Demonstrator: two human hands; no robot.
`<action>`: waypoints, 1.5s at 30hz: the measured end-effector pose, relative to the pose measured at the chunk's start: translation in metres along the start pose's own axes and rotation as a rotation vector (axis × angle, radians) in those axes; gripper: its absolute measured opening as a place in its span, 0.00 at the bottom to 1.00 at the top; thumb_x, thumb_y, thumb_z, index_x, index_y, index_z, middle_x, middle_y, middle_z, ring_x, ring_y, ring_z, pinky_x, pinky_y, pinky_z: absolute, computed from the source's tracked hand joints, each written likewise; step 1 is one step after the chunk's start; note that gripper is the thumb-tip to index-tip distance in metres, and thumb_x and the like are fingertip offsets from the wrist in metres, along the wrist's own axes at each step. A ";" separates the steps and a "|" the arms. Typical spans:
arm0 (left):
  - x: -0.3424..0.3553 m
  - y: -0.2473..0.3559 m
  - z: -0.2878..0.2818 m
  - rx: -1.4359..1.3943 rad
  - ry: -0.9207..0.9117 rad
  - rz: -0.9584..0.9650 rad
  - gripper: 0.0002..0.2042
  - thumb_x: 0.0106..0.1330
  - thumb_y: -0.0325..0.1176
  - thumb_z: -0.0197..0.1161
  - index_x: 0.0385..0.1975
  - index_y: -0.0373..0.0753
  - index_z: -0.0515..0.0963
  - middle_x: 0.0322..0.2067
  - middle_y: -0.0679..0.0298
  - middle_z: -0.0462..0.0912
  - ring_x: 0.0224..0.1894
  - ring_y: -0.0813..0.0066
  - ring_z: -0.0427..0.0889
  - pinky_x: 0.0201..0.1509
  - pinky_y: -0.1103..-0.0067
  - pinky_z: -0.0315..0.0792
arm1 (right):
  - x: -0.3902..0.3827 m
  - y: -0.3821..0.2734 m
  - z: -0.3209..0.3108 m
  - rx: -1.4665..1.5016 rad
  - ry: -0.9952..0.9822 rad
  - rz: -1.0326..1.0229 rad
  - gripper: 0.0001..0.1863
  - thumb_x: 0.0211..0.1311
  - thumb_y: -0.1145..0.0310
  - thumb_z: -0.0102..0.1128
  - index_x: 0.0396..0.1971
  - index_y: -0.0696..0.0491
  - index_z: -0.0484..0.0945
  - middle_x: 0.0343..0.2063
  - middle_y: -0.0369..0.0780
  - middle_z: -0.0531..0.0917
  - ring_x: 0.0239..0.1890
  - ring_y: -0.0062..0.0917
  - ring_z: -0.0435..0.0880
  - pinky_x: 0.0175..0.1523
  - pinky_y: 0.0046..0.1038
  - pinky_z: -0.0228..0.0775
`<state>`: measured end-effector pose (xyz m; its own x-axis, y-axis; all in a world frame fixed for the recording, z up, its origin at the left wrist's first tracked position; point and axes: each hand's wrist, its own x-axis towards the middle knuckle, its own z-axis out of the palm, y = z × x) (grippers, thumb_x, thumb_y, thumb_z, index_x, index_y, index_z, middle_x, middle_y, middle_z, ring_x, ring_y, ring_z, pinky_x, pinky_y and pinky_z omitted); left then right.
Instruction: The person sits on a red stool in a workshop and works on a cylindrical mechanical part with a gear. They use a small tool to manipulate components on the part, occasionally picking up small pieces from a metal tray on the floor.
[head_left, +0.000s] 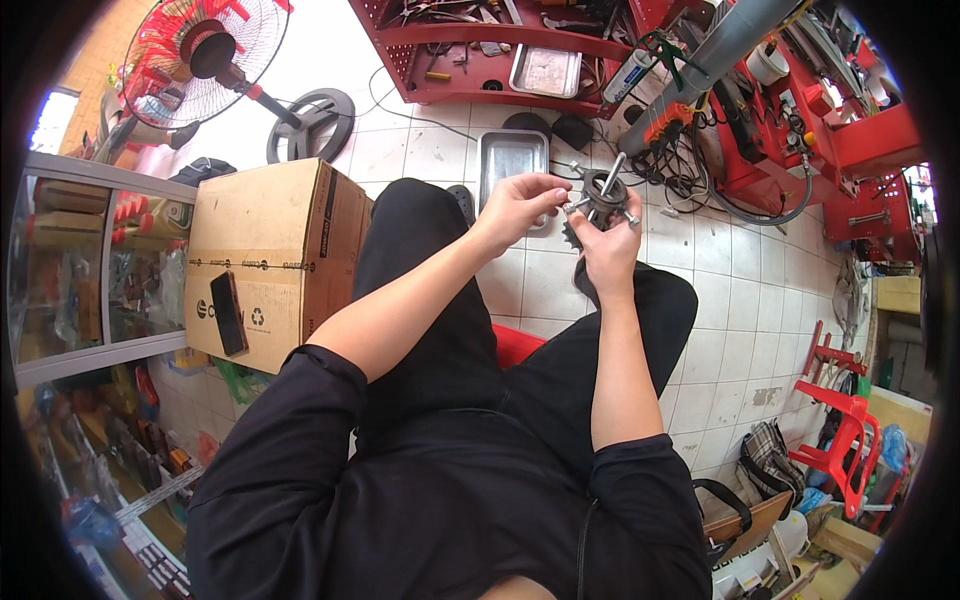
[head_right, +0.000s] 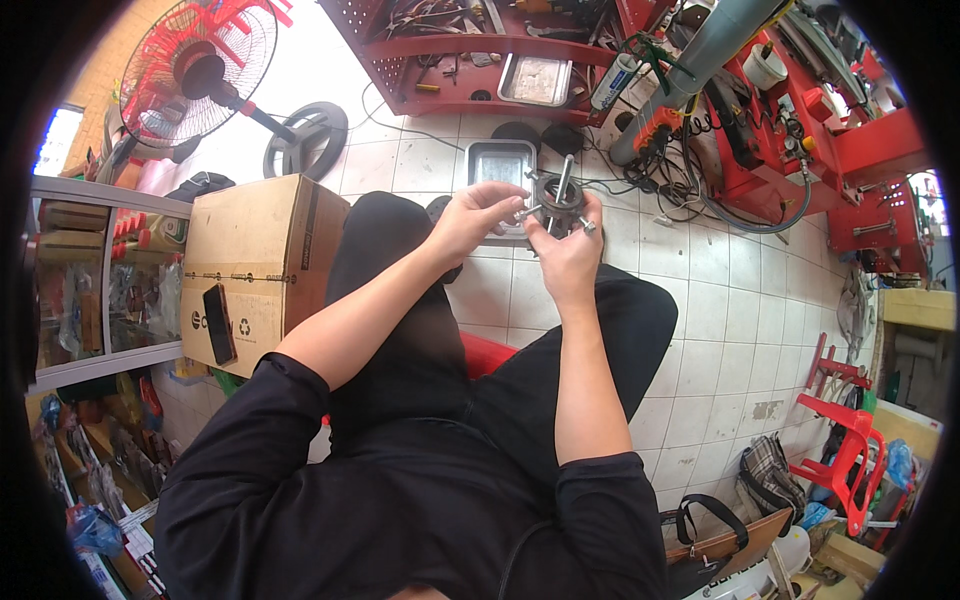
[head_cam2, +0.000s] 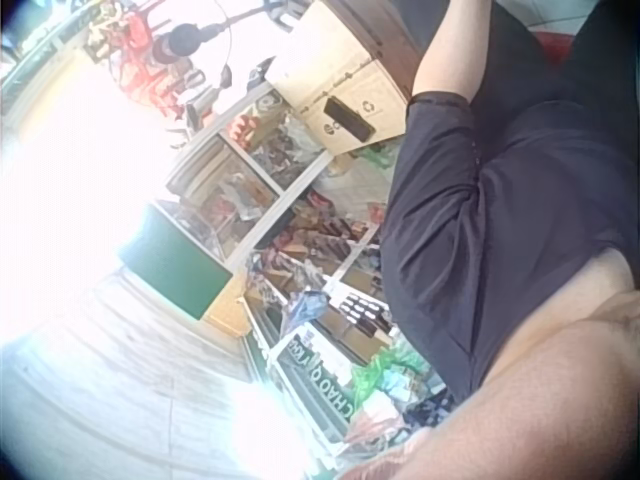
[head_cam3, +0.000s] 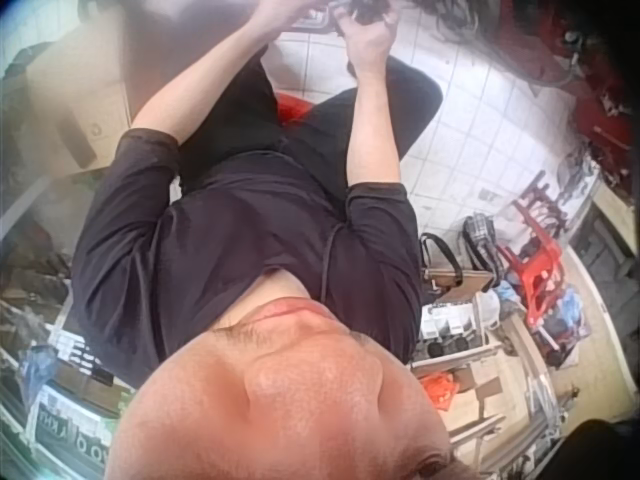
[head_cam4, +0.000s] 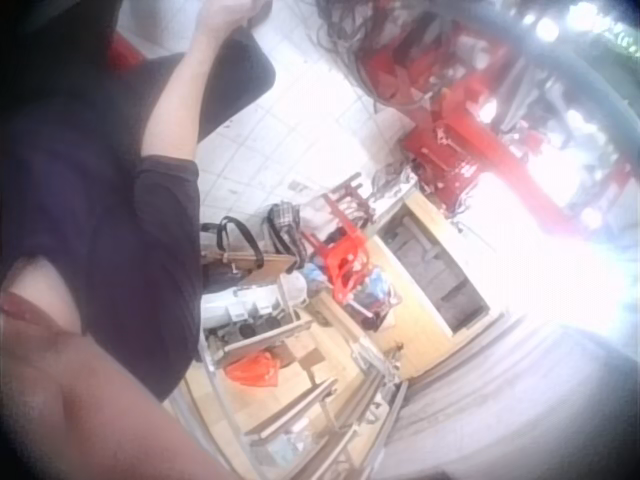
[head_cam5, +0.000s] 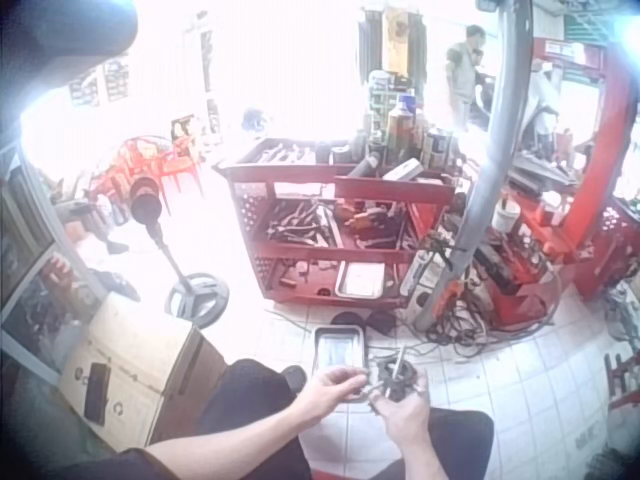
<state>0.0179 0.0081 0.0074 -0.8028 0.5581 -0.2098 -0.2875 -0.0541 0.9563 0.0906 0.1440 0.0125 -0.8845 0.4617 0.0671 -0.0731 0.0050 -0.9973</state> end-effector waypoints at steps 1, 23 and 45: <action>0.000 0.000 0.001 -0.010 -0.010 0.005 0.15 0.61 0.39 0.61 0.42 0.37 0.77 0.34 0.67 0.81 0.34 0.83 0.76 0.34 0.85 0.68 | 0.000 -0.002 0.002 0.027 -0.011 0.008 0.24 0.46 0.80 0.66 0.43 0.58 0.65 0.35 0.37 0.78 0.35 0.17 0.77 0.40 0.20 0.70; 0.002 -0.010 -0.005 -0.483 -0.211 -0.238 0.13 0.63 0.34 0.59 0.45 0.36 0.76 0.40 0.64 0.80 0.41 0.77 0.75 0.47 0.77 0.65 | -0.001 0.003 0.003 0.082 -0.149 0.094 0.16 0.50 0.73 0.68 0.36 0.61 0.74 0.29 0.37 0.80 0.29 0.15 0.77 0.35 0.17 0.71; 0.029 -0.022 -0.013 -0.430 0.065 -0.215 0.05 0.60 0.35 0.58 0.33 0.44 0.74 0.24 0.73 0.75 0.25 0.83 0.72 0.28 0.85 0.61 | 0.018 0.031 0.013 0.206 -0.130 0.072 0.16 0.52 0.73 0.66 0.38 0.61 0.72 0.34 0.38 0.80 0.35 0.16 0.77 0.41 0.18 0.68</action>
<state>-0.0058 0.0148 -0.0219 -0.7287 0.5419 -0.4187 -0.6292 -0.2885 0.7217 0.0661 0.1412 -0.0164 -0.9418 0.3361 0.0123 -0.0880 -0.2111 -0.9735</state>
